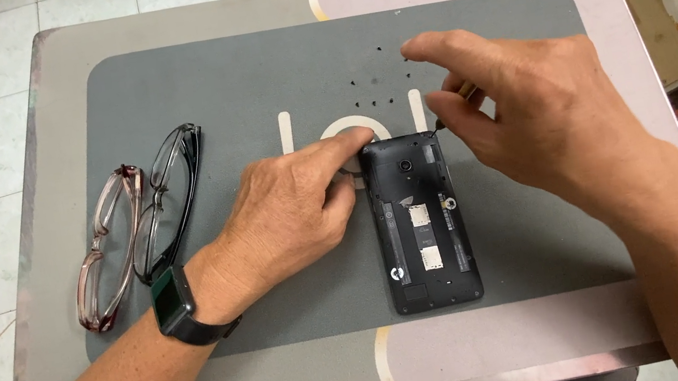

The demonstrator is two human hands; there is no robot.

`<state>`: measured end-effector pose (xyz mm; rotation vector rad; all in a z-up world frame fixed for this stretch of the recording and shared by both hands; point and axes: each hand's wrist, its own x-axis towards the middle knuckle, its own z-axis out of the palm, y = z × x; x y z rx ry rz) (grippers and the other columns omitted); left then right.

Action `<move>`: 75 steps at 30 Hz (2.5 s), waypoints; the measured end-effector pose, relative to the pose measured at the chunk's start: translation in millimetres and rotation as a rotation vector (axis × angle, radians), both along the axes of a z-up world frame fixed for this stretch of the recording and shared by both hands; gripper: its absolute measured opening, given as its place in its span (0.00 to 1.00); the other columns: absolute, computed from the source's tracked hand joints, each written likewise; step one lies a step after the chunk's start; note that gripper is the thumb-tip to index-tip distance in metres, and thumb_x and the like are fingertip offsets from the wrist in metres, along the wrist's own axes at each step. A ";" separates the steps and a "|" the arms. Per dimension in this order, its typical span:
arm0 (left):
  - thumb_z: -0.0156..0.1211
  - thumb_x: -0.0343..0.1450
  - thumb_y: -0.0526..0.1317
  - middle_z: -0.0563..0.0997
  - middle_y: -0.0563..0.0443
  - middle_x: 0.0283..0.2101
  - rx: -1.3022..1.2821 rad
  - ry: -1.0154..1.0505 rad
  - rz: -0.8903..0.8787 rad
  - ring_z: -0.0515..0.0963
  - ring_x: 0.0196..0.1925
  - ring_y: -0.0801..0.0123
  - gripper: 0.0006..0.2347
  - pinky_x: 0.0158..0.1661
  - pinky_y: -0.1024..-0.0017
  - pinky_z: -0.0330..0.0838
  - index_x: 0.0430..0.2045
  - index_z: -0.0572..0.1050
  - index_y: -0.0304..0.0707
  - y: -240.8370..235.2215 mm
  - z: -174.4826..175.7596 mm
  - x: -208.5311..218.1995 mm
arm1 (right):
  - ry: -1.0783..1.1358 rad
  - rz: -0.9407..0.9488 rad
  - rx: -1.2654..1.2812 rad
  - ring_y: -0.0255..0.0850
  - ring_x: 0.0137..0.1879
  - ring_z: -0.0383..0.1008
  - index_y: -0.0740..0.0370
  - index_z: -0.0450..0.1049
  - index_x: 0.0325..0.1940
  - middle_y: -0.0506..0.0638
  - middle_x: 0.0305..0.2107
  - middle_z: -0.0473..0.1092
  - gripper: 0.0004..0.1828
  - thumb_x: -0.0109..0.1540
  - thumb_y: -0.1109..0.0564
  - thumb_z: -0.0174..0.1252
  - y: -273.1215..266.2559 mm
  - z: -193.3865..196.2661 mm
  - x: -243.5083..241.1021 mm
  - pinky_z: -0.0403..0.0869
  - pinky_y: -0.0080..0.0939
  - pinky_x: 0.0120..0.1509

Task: The person uses a screwdriver to remove screws from the back of a smartphone placed on a gray mat. The removed screws are placed on the mat next to the phone. The person continues to unscrew the device throughout the clip.

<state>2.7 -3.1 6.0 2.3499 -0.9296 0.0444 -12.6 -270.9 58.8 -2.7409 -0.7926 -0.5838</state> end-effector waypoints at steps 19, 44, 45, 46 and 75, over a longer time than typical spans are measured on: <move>0.52 0.74 0.33 0.80 0.51 0.60 0.230 -0.246 -0.017 0.82 0.33 0.47 0.19 0.24 0.47 0.78 0.61 0.75 0.46 -16.7 -10.3 -0.3 | 0.154 0.004 0.211 0.41 0.29 0.72 0.59 0.72 0.71 0.50 0.41 0.79 0.31 0.63 0.73 0.56 5.5 8.6 4.2 0.72 0.42 0.35; 0.62 0.77 0.42 0.76 0.51 0.26 0.313 -0.324 0.169 0.78 0.26 0.48 0.06 0.23 0.50 0.71 0.32 0.77 0.42 -2.8 -31.1 1.8 | 0.172 0.018 0.116 0.46 0.32 0.73 0.54 0.73 0.69 0.42 0.33 0.75 0.31 0.62 0.69 0.55 4.3 16.9 -3.2 0.69 0.49 0.36; 0.62 0.77 0.45 0.79 0.49 0.26 0.347 -0.242 0.185 0.80 0.28 0.45 0.10 0.26 0.46 0.73 0.28 0.75 0.41 -2.1 -31.7 2.7 | 0.144 0.033 0.110 0.45 0.33 0.73 0.55 0.73 0.69 0.43 0.34 0.76 0.31 0.62 0.70 0.56 5.4 17.3 -4.7 0.69 0.49 0.35; 0.62 0.77 0.45 0.79 0.49 0.26 0.345 -0.241 0.188 0.80 0.28 0.45 0.10 0.26 0.46 0.73 0.28 0.75 0.41 -2.1 -31.7 2.9 | 0.144 0.036 0.107 0.45 0.33 0.73 0.55 0.73 0.69 0.43 0.34 0.76 0.31 0.62 0.70 0.56 4.1 13.6 -2.6 0.69 0.49 0.35; 0.60 0.74 0.33 0.85 0.60 0.58 0.151 -0.312 -0.011 0.81 0.28 0.52 0.15 0.22 0.55 0.75 0.57 0.76 0.46 -7.4 -8.6 -5.8 | 0.153 0.065 0.109 0.45 0.38 0.80 0.65 0.74 0.71 0.48 0.35 0.79 0.27 0.67 0.70 0.63 -5.7 14.6 0.9 0.76 0.49 0.50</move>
